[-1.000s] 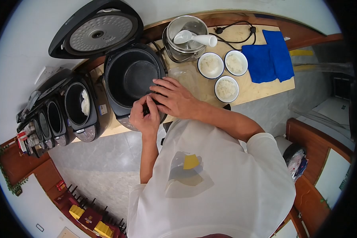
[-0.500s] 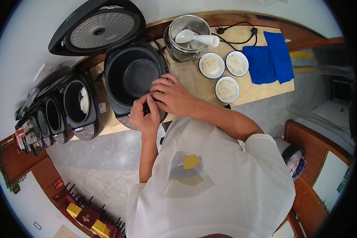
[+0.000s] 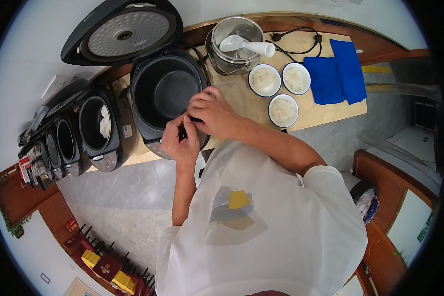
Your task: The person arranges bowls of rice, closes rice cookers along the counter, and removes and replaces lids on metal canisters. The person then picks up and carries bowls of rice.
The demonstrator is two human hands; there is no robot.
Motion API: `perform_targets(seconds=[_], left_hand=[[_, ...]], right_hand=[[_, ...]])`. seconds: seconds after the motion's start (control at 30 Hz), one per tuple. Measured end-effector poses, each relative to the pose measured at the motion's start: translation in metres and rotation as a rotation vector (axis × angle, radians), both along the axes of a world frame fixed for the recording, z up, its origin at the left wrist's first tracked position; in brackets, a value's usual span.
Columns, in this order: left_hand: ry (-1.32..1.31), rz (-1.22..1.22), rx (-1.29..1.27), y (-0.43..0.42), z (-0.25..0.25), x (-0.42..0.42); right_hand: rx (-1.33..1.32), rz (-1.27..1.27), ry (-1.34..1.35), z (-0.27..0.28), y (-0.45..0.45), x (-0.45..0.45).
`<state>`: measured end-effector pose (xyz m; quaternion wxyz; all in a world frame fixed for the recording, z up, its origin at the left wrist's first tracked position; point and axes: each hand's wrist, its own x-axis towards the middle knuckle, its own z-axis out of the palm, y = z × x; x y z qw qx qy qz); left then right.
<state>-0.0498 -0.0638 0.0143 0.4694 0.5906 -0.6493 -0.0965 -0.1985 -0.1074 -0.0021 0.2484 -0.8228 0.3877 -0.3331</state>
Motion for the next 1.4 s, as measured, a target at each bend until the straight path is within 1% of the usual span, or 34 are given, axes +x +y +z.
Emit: perform_targets(seconds=[0.17, 0.23, 0.37, 0.53, 1.03, 1.23, 1.4], left_hand=[[0.014, 0.014, 0.004, 0.0015, -0.0014, 0.0008], [0.064, 0.029, 0.026, 0.0027, -0.0019, 0.0004], [0.005, 0.046, -0.040, 0.0010, -0.0007, 0.0007], [0.054, 0.015, -0.022, 0.0007, -0.0045, 0.0015], [-0.009, 0.014, -0.029, -0.0004, 0.0010, -0.0002], [0.052, 0.029, 0.023, 0.0020, -0.0043, 0.0000], [0.017, 0.024, 0.024, 0.0011, -0.0025, 0.0000]], right_hand=[[0.043, 0.020, -0.025, 0.0026, -0.0027, -0.0023], [0.055, 0.037, -0.008, 0.0039, -0.0046, -0.0037], [0.044, 0.050, -0.002, 0.0016, -0.0076, -0.0043], [0.050, 0.055, -0.005, 0.0021, -0.0090, -0.0044], [0.035, 0.054, -0.016, 0.0001, -0.0092, -0.0058], [0.033, 0.029, -0.032, -0.0045, -0.0085, -0.0050], [0.063, 0.017, -0.008, -0.0006, -0.0093, -0.0059]])
